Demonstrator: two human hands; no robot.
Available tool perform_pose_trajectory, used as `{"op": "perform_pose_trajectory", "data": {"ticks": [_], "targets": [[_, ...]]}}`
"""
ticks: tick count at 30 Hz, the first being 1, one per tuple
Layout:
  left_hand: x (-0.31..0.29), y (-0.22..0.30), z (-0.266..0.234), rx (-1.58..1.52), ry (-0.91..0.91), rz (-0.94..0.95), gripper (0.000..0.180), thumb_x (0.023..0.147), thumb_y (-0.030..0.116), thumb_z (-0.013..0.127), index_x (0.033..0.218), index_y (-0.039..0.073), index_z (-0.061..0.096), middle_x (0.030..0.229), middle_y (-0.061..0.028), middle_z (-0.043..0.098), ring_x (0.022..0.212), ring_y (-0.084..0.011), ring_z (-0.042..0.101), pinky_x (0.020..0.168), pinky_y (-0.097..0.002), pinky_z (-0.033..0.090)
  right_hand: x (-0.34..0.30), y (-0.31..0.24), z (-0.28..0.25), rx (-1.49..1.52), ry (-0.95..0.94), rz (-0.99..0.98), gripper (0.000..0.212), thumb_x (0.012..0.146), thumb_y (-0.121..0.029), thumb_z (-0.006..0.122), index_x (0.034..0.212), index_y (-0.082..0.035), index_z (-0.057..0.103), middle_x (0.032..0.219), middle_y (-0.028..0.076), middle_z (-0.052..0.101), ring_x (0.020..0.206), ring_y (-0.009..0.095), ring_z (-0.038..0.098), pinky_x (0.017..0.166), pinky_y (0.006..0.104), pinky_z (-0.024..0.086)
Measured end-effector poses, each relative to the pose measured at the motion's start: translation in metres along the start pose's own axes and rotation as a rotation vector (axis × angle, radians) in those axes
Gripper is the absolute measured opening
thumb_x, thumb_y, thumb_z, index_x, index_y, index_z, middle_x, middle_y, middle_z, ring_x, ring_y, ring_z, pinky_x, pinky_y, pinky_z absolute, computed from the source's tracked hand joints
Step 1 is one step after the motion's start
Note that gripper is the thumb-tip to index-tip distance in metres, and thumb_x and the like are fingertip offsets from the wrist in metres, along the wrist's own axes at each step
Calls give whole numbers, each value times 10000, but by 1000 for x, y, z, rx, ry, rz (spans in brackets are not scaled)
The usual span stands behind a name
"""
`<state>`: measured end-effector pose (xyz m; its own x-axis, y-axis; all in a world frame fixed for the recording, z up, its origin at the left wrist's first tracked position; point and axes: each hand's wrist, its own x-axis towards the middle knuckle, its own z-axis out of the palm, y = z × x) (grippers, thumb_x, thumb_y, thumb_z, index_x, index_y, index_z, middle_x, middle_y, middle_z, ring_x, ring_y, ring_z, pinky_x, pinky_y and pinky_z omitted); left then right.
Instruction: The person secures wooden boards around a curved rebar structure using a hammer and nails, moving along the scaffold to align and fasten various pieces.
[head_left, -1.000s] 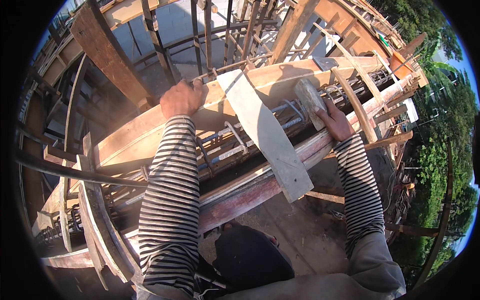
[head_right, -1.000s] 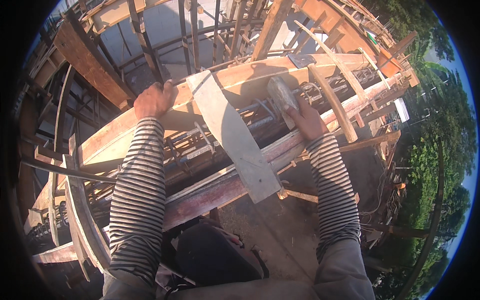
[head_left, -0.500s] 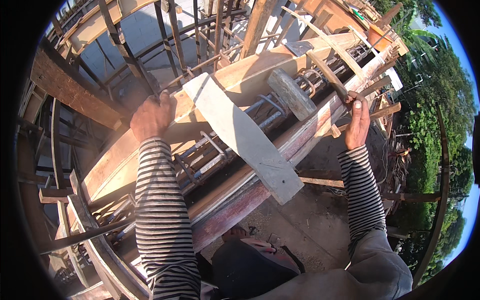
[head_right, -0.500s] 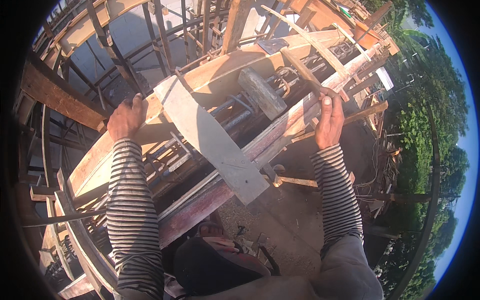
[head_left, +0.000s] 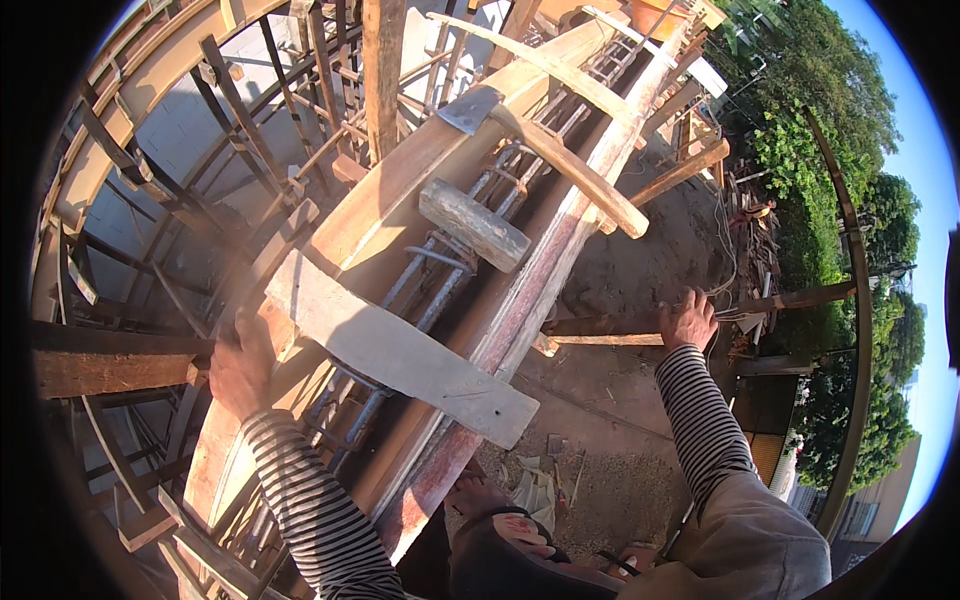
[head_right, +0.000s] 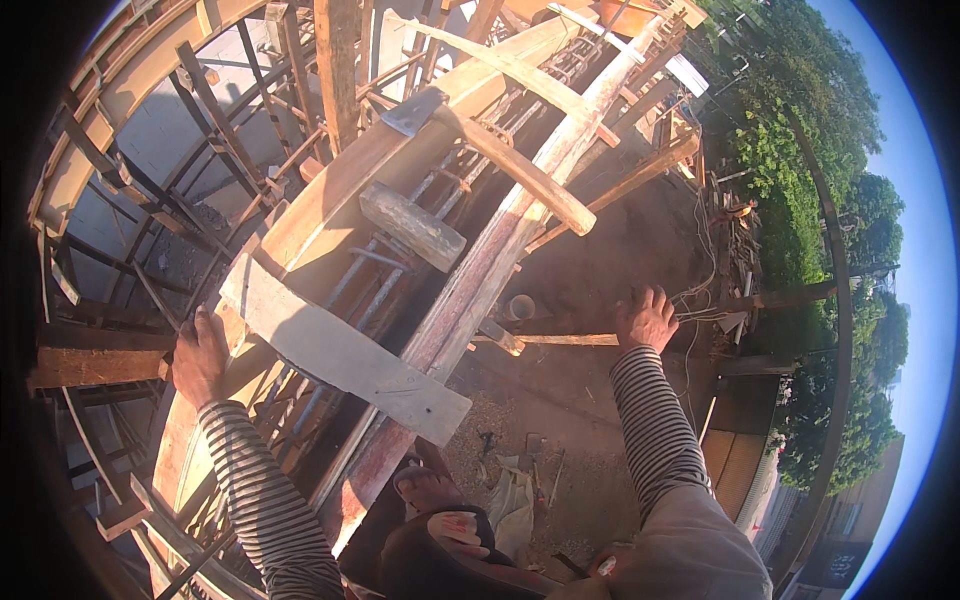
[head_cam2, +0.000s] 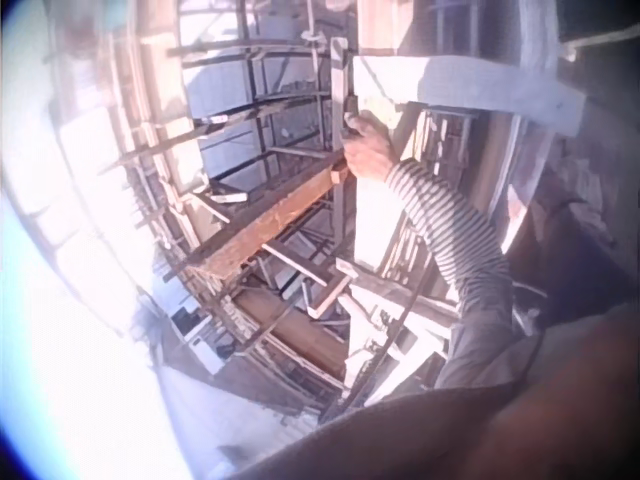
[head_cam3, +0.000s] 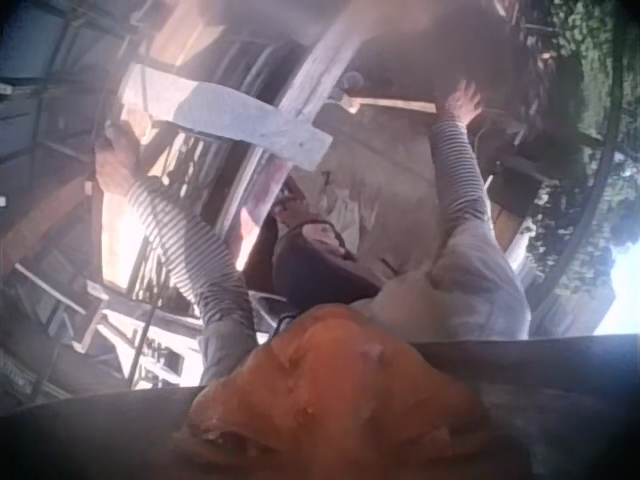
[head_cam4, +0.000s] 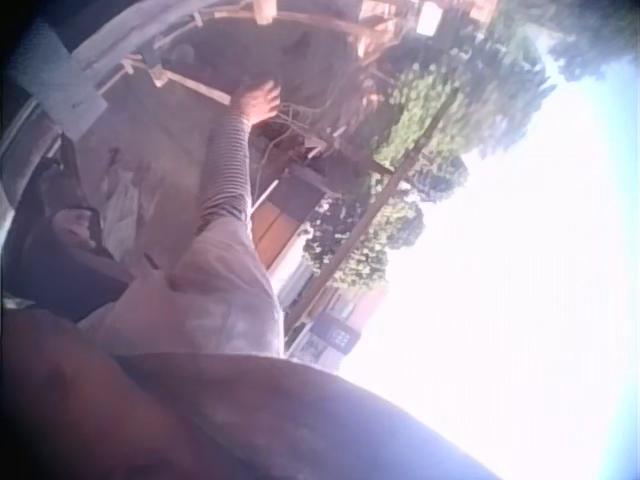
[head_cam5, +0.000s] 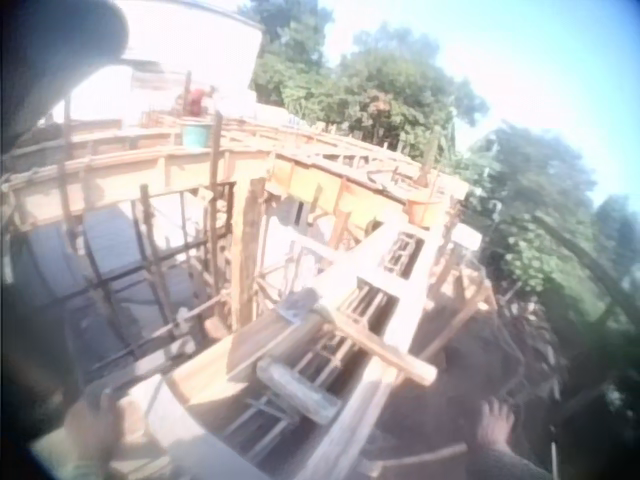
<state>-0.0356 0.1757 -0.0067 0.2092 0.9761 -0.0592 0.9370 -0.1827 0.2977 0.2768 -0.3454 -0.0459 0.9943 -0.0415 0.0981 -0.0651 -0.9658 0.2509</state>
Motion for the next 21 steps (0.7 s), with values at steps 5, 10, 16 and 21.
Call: {"op": "perform_pose_trajectory", "data": {"ticks": [5, 10, 16, 21], "targets": [[-1, 2, 8, -22, 2, 40, 653, 970, 596, 395, 1251, 81, 682, 1199, -232, 684, 1140, -427, 625, 964, -488, 468, 69, 72, 65, 504, -437, 282, 619, 855, -423, 677, 1337, -43, 595, 1275, 181, 648, 1157, 321, 622, 986, 425, 496], [5, 0, 11, -26, -4, -8, 624, 967, 564, 400, 1234, 74, 680, 1152, -229, 695, 1101, -433, 625, 958, -493, 456, 83, 54, 66, 752, -483, 512, 552, 862, -418, 676, 1247, -23, 668, 1189, 190, 698, 1044, 289, 687, 881, 401, 556], [6, -3, 15, -54, 138, 77, 456, 1003, 400, 411, 1099, 47, 684, 992, -253, 707, 969, -451, 651, 879, -511, 484, 74, 40, 43, 817, -453, 567, 510, 848, -345, 708, 1218, 5, 683, 1069, 142, 731, 884, 228, 713, 703, 361, 600], [15, -27, 16, -160, 87, -61, 490, 1013, 375, 334, 1101, 4, 641, 1087, -290, 662, 1059, -444, 613, 918, -491, 468, 77, 51, 65, 741, -413, 484, 475, 844, -353, 707, 1141, 16, 720, 1068, 178, 733, 957, 273, 696, 828, 407, 553]]}}
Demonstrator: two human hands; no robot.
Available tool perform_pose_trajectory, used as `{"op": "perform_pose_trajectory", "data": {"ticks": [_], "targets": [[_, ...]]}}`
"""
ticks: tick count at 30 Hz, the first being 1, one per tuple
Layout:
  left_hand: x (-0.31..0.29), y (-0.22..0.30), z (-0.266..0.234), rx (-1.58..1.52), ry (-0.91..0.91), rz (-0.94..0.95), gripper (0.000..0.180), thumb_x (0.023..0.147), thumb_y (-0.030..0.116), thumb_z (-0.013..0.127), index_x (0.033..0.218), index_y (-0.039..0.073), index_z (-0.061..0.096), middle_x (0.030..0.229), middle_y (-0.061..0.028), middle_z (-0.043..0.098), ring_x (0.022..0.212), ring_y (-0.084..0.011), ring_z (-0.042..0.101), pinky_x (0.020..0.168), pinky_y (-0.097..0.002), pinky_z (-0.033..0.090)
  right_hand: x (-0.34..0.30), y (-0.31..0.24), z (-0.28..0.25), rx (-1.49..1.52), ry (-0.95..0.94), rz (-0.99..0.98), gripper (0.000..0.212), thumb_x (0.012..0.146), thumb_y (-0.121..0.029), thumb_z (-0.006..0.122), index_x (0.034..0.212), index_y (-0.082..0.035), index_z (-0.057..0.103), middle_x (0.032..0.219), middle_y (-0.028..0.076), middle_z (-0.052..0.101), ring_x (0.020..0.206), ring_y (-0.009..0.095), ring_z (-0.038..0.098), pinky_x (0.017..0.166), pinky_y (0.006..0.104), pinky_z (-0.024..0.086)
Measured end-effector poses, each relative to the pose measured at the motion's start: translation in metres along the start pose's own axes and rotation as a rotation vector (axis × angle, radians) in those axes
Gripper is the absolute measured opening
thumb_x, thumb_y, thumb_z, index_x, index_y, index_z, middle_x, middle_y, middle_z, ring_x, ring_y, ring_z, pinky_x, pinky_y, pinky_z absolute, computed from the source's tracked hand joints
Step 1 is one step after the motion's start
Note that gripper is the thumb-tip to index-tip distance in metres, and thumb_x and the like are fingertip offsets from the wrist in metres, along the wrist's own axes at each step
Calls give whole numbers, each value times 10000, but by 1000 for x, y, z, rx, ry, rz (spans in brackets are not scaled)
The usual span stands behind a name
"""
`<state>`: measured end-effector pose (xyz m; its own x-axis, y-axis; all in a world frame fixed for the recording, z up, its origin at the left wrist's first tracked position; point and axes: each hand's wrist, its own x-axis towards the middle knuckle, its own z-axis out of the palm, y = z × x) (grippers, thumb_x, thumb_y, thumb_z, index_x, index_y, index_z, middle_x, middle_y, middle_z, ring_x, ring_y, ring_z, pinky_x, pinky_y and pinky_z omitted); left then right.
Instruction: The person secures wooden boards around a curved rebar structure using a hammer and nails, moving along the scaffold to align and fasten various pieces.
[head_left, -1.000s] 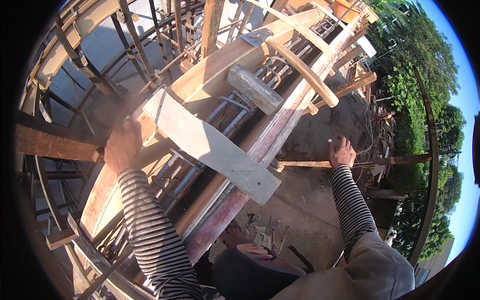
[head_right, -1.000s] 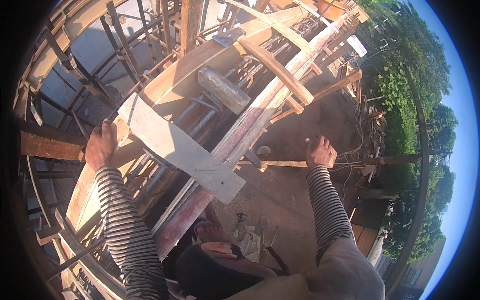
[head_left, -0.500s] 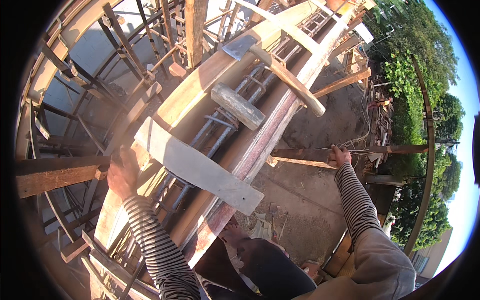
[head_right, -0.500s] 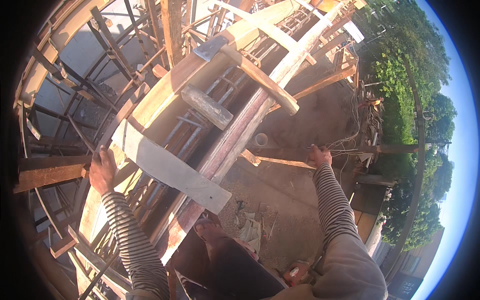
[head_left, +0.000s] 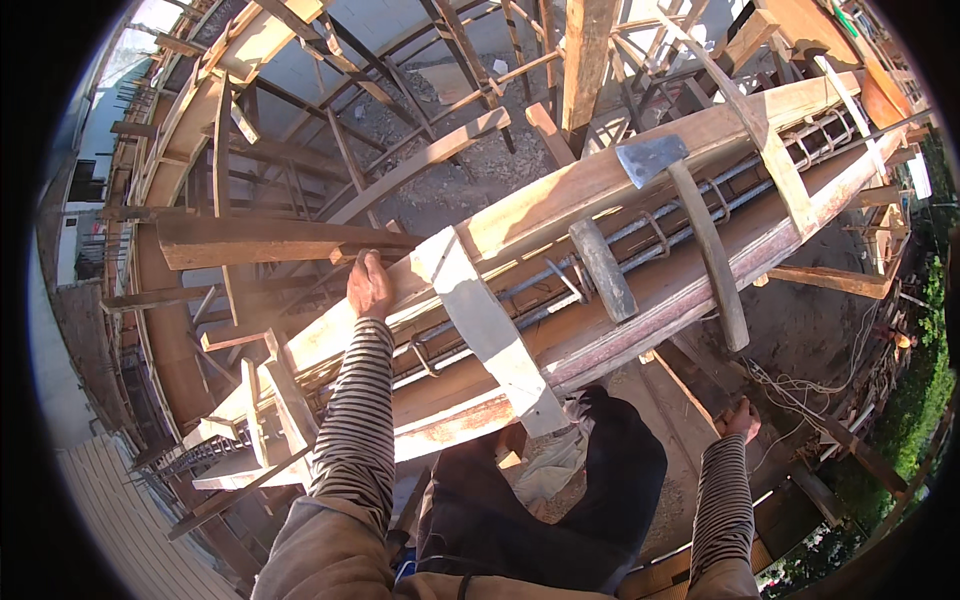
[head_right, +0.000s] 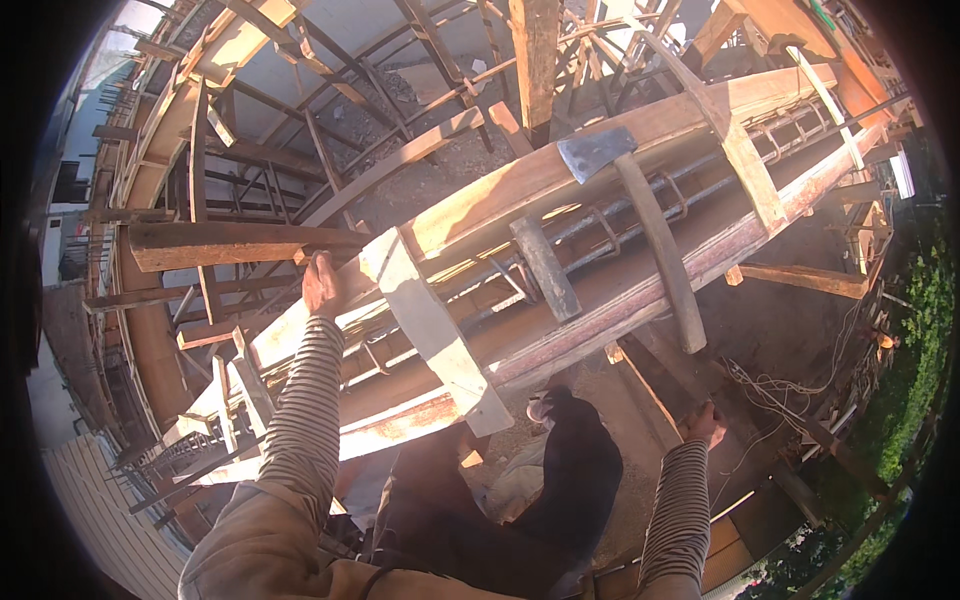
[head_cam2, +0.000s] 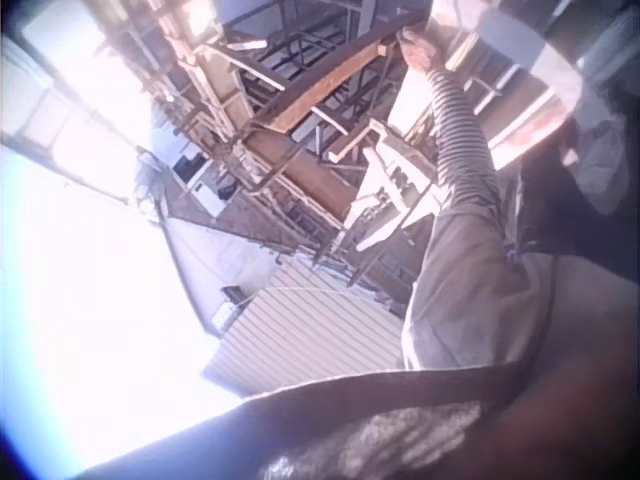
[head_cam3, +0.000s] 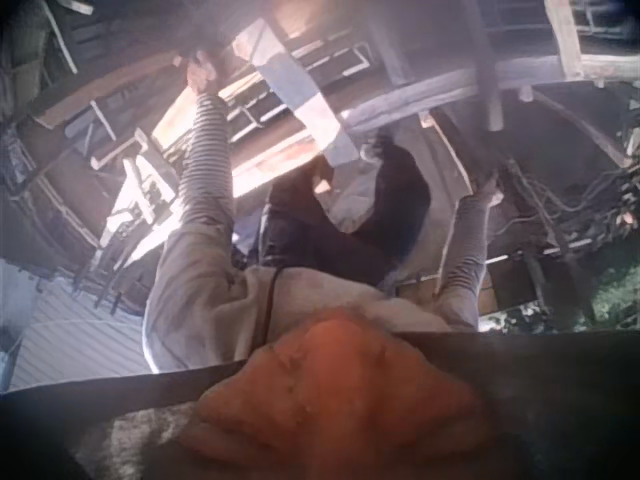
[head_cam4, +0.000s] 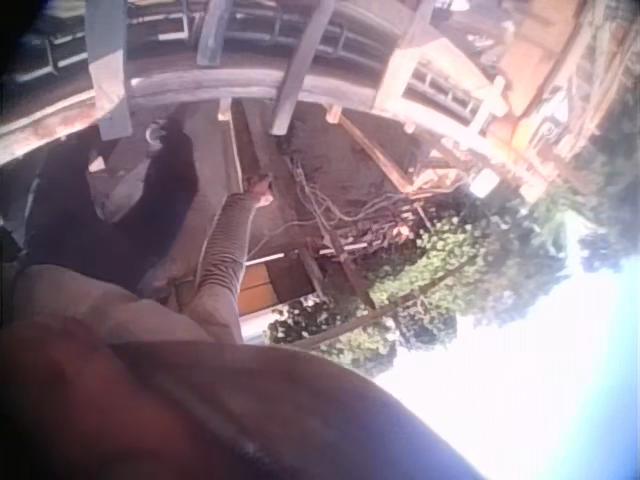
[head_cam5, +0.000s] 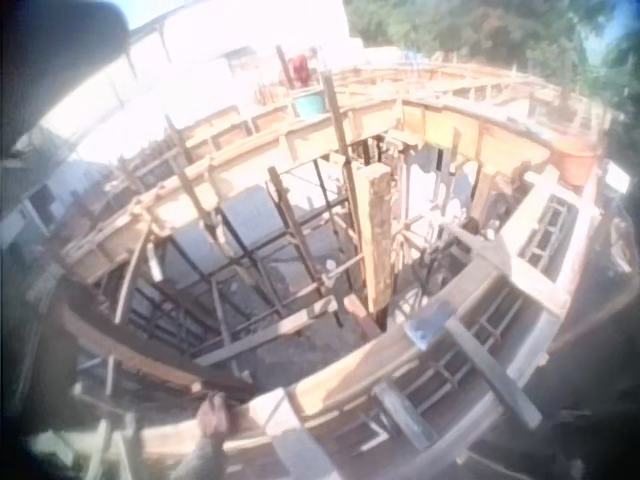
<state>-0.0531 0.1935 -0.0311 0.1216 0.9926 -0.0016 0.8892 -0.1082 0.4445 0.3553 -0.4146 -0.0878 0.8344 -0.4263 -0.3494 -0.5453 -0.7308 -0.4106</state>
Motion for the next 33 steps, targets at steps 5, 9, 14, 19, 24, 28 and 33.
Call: {"op": "perform_pose_trajectory", "data": {"ticks": [5, 9, 14, 19, 24, 28, 33], "targets": [[24, 50, -64, -1701, -335, -323, 448, 968, 495, 411, 955, 70, 552, 1411, -265, 544, 1371, -413, 434, 1184, -508, 243, 4, 12, 8, -103, -27, 6, 426, 866, -342, 679, 1107, 4, 740, 1039, 180, 739, 927, 294, 703, 839, 421, 550], [-10, 211, -107, -1809, -679, -196, 398, 893, 485, 595, 852, 90, 569, 1533, -266, 411, 1445, -391, 351, 1229, -555, 152, -6, -4, 1, -219, 55, 37, 375, 878, -293, 654, 1091, 3, 741, 977, 187, 742, 805, 281, 714, 720, 421, 573], [-31, 277, -65, -1735, -1111, -225, 319, 944, 447, 474, 880, 135, 482, 803, -52, 524, 641, -170, 499, 613, -294, 426, 12, 14, 11, -39, -5, 42, 268, 864, -251, 654, 989, -35, 754, 900, 194, 741, 704, 265, 724, 695, 405, 578], [-99, 397, 0, -1271, -1152, -387, 170, 952, 298, 506, 944, 128, 516, 722, 8, 407, 535, -94, 333, 484, -243, 295, 1, -17, 0, -135, 8, 85, 299, 808, -301, 678, 991, -83, 766, 1003, 173, 739, 969, 365, 709, 865, 459, 549], [-163, 548, 54, -1055, -1344, 62, 339, 1094, 242, 419, 1257, -15, 568, 852, -65, 640, 671, -131, 586, 592, -257, 483, -3, -6, -8, -176, 90, -35, 268, 799, -307, 691, 945, -90, 752, 991, 145, 726, 931, 363, 702, 837, 485, 544], [-197, 663, 126, -784, -1421, 407, 389, 1091, 295, 454, 1221, -28, 630, 997, -116, 719, 877, -165, 686, 788, -292, 543, -14, -14, -13, -179, 127, -60, 226, 794, -267, 715, 884, -59, 714, 953, 148, 698, 888, 378, 676, 820, 482, 530], [-191, 754, 259, -511, -686, 1018, 378, 1057, 283, 494, 1173, -18, 692, 1047, -155, 729, 1003, -226, 675, 924, -351, 488, -14, -32, -18, -54, -15, -35, 204, 776, -249, 710, 875, -70, 696, 959, 140, 670, 942, 368, 653, 851, 484, 521]]}}
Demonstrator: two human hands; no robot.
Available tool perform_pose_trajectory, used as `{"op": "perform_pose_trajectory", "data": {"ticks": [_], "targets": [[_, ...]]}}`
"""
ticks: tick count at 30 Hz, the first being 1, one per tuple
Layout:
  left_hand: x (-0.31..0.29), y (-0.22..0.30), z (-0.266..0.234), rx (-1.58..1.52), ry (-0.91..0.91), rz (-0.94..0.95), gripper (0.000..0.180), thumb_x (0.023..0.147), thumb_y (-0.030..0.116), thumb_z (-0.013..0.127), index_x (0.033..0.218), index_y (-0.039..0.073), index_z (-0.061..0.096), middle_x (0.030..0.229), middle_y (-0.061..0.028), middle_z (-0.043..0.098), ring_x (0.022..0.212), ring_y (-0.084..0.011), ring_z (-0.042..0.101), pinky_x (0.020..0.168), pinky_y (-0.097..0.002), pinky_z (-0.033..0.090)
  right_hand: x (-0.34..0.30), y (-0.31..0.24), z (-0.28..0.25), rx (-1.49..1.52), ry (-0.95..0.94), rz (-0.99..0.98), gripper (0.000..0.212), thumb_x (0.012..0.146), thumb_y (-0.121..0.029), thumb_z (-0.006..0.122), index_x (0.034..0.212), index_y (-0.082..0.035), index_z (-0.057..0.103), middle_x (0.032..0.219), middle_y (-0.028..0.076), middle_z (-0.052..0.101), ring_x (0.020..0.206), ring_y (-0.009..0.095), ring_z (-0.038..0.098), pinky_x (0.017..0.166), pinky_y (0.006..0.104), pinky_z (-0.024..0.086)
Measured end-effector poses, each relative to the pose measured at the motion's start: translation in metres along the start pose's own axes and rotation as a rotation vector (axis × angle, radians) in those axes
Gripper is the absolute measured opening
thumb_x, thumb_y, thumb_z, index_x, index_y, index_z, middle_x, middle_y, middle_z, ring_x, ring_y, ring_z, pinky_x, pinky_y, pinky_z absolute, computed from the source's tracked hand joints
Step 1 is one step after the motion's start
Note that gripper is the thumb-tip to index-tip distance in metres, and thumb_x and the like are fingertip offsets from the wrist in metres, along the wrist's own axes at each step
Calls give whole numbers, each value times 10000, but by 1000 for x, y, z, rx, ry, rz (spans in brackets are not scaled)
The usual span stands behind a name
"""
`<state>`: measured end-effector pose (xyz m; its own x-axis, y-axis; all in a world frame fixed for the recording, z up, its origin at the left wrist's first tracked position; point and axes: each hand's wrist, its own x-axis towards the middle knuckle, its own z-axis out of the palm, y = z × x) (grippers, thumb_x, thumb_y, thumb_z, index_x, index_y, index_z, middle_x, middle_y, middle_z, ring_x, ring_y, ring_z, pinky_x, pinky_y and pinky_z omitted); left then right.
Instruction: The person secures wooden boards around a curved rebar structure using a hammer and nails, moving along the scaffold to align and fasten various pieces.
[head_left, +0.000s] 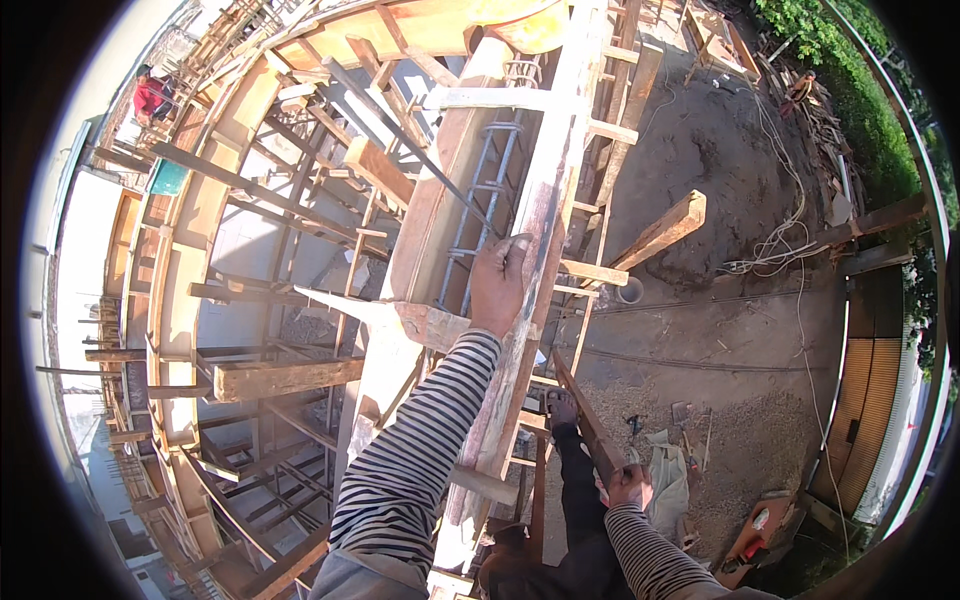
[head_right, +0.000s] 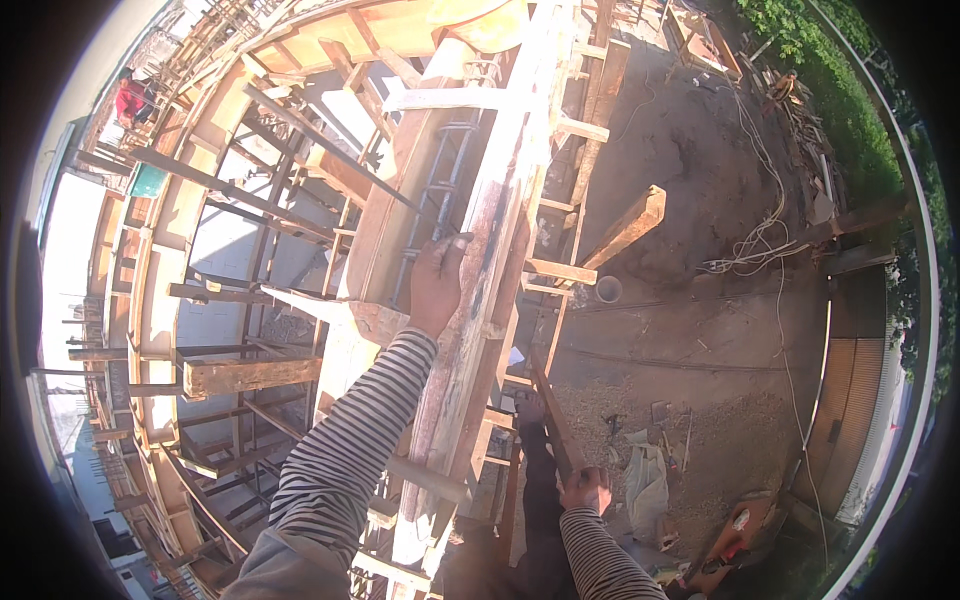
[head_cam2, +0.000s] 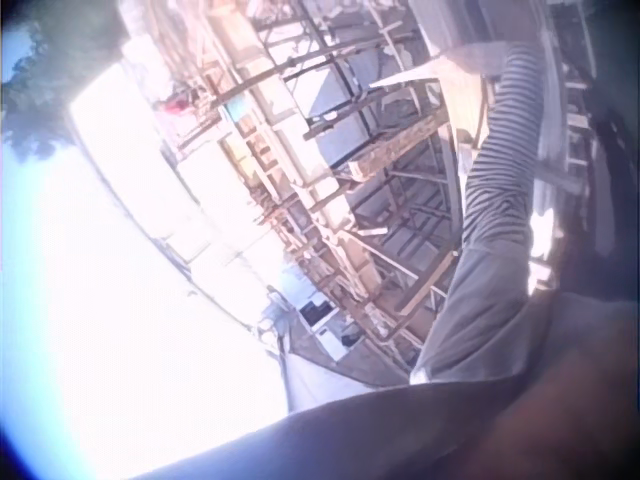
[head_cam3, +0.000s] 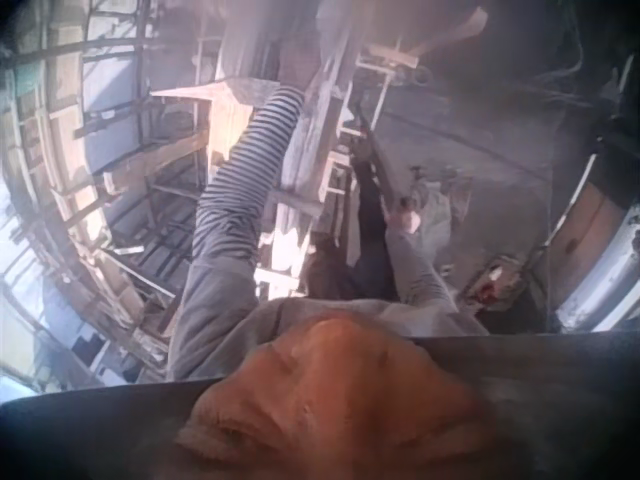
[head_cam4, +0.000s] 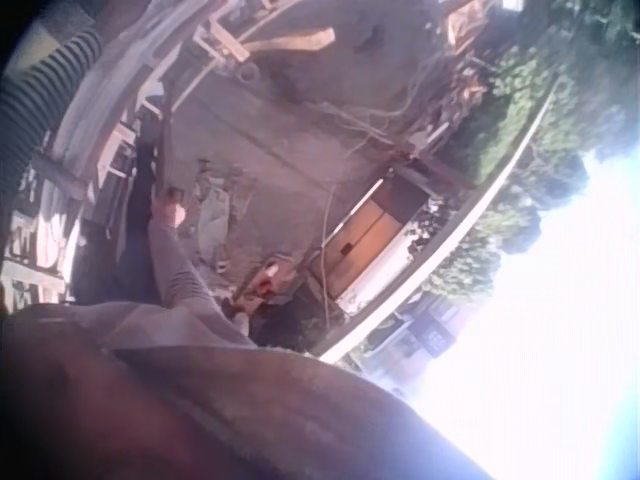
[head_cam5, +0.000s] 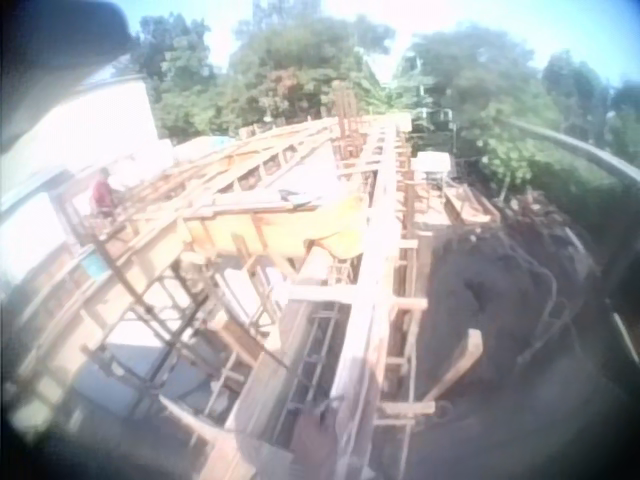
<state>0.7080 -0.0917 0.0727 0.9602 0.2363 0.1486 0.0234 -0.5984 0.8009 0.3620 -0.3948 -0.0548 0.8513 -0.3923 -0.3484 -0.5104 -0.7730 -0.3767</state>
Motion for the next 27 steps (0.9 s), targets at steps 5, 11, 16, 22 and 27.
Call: {"op": "perform_pose_trajectory", "data": {"ticks": [5, 11, 16, 22, 27], "targets": [[30, -28, 73, -19, 39, -53, 283, 1029, 216, 524, 1177, 53, 703, 1009, -199, 708, 973, -343, 672, 882, -416, 511, 7, 18, 2, 24, -19, -42, 213, 766, -217, 710, 883, -41, 681, 973, 168, 654, 955, 385, 622, 858, 493, 512], [90, -12, 102, 54, 105, -108, 238, 999, 187, 547, 1178, 90, 670, 912, -164, 708, 881, -330, 685, 824, -399, 520, 15, 36, 17, 58, -38, -7, 200, 694, -162, 740, 830, -45, 652, 924, 168, 628, 916, 379, 624, 835, 501, 515], [306, 74, 83, -526, 360, -28, 337, 1003, 171, 559, 1290, 0, 516, 863, -113, 701, 771, -172, 642, 741, -336, 510, 11, 33, 7, 62, -181, 65, 258, 730, -191, 711, 917, -19, 674, 1047, 197, 628, 1017, 408, 588, 925, 509, 502], [448, 36, 81, 157, 76, -268, 714, 912, 260, 637, 1477, -70, 351, 1421, -281, 510, 1314, -392, 511, 1111, -401, 409, 10, 46, 32, 453, -346, 491, 301, 919, -350, 607, 1041, -108, 737, 1248, 177, 650, 1188, 292, 606, 1035, 431, 476], [464, 69, 124, 782, 148, 59, 813, 857, 334, 719, 1548, 125, 343, 1608, -115, 337, 1460, -329, 336, 1191, -502, 309, 18, 24, 14, 41, -120, 60, 237, 898, -300, 609, 967, -94, 705, 1097, 154, 641, 1019, 328, 613, 909, 471, 497]]}}
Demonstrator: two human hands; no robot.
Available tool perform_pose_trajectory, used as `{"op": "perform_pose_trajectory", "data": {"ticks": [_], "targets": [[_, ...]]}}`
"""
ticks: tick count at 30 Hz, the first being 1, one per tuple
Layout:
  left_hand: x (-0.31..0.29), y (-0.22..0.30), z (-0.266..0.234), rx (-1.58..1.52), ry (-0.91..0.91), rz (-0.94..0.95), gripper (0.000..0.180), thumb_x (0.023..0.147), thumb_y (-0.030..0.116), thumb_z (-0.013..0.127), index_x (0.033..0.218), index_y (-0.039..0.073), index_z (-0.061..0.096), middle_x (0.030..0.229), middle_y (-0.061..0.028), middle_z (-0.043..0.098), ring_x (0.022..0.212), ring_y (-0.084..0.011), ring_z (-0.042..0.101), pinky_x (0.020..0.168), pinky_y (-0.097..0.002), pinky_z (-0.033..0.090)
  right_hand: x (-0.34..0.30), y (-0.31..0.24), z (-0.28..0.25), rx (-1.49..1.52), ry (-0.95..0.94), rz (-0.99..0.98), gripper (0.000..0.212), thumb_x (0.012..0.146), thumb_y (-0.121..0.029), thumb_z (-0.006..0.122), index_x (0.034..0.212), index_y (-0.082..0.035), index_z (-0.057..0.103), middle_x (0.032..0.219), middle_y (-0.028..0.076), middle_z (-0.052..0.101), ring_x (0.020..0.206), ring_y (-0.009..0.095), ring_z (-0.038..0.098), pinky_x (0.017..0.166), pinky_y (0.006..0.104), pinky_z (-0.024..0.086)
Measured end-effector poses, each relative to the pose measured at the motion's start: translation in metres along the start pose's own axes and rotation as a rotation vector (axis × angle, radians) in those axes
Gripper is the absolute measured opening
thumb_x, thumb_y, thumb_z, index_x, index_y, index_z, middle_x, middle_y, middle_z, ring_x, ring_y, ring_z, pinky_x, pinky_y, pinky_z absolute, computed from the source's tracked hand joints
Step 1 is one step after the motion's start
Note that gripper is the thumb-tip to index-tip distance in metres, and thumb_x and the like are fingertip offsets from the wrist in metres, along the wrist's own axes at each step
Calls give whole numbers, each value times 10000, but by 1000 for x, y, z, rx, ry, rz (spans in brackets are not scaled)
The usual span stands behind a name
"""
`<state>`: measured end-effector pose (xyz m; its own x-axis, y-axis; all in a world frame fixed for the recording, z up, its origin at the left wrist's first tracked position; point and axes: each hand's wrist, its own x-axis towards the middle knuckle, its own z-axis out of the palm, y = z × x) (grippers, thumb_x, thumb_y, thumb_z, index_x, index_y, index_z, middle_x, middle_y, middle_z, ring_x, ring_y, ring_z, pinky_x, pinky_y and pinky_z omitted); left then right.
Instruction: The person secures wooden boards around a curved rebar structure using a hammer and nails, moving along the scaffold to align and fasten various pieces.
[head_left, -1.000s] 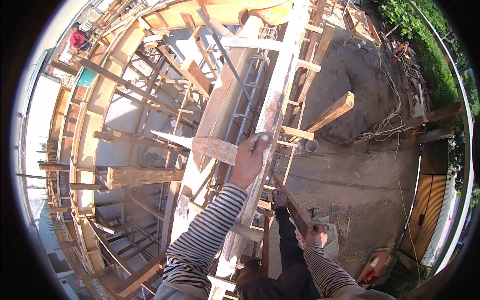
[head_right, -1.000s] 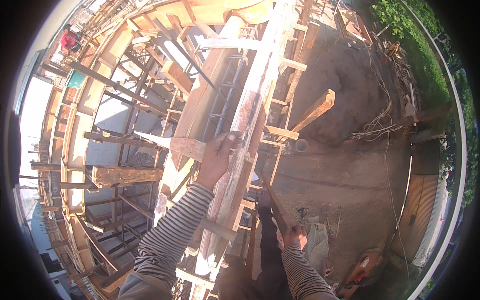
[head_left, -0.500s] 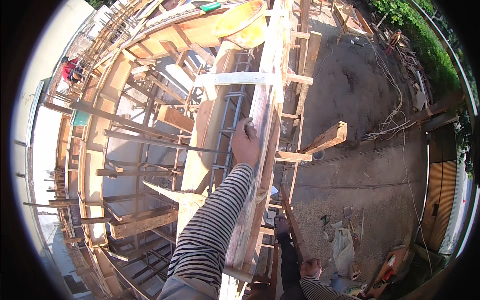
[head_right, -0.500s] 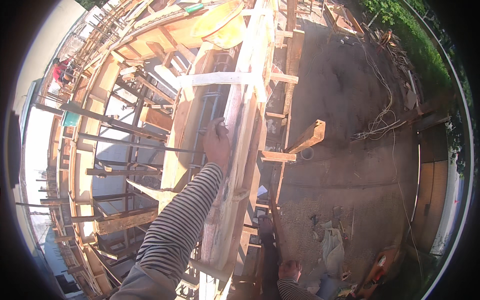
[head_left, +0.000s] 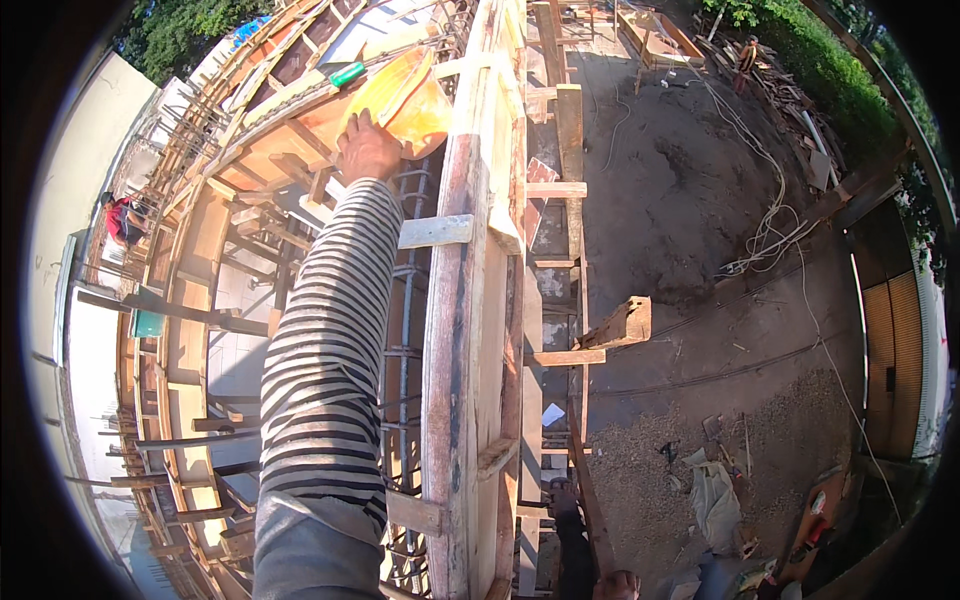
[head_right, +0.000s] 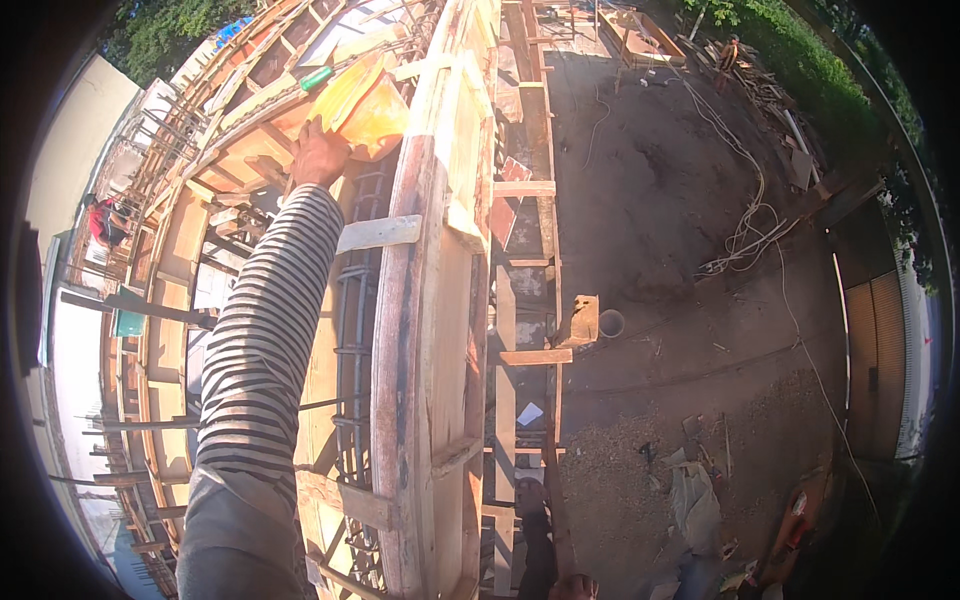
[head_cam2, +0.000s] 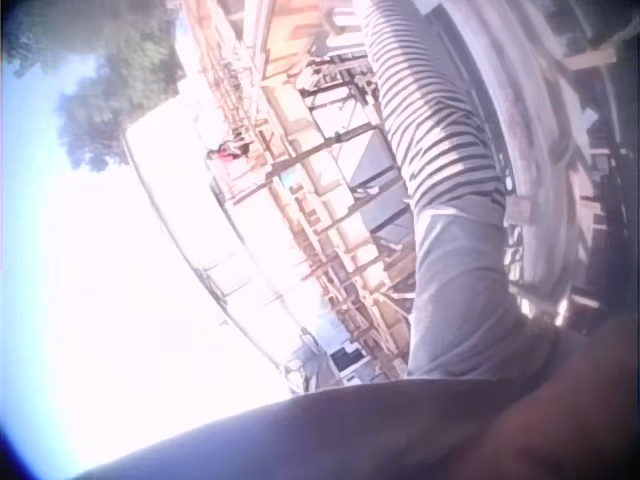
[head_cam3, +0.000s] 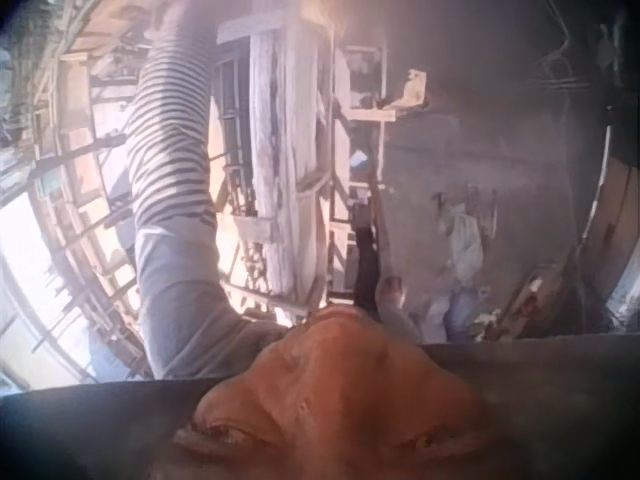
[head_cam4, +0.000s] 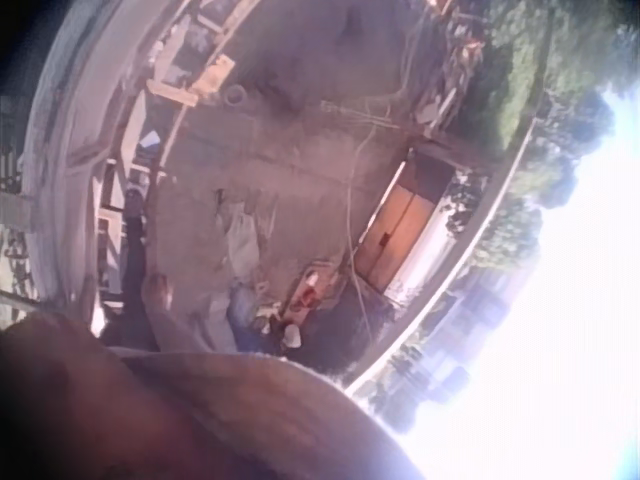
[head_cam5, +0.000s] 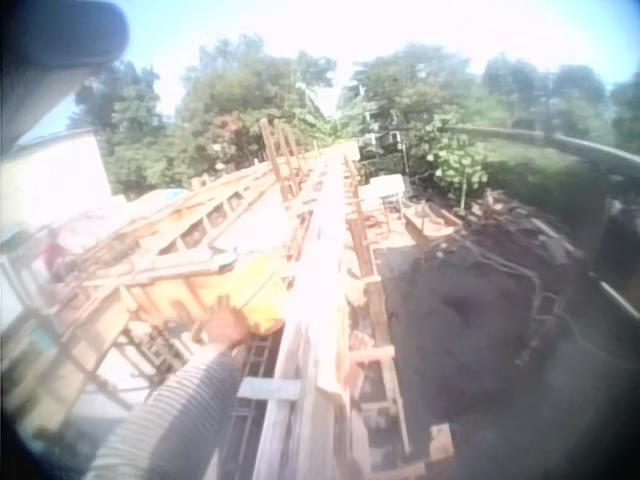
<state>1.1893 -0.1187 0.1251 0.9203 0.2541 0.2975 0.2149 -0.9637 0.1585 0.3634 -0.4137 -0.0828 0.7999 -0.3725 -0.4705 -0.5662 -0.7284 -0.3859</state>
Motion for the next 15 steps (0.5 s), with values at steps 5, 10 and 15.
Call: {"op": "perform_pose_trajectory", "data": {"ticks": [5, 10, 15], "targets": [[36, -2, 44, 87, -139, 27, 619, 833, 382, 770, 1345, 95, 575, 1341, -150, 627, 1235, -303, 606, 1077, -520, 417, -12, -4, -1, -117, 93, -111, 192, 884, -260, 605, 917, -86, 678, 987, 133, 635, 908, 351, 618, 813, 509, 511], [18, -28, 49, -9, -91, -33, 394, 853, 392, 753, 1116, 99, 741, 1104, -177, 728, 1064, -333, 687, 915, -457, 523, -22, 21, 23, -257, 146, -205, 230, 903, -285, 575, 994, -105, 686, 1013, 130, 645, 993, 347, 607, 860, 513, 506], [-18, -16, -17, 118, -23, 141, 362, 894, 433, 702, 1135, 166, 741, 1083, -161, 730, 1034, -356, 682, 890, -479, 521, -7, 11, 4, -19, -51, 1, 228, 723, -195, 715, 891, -47, 669, 1037, 181, 625, 1007, 404, 585, 921, 507, 497]]}}
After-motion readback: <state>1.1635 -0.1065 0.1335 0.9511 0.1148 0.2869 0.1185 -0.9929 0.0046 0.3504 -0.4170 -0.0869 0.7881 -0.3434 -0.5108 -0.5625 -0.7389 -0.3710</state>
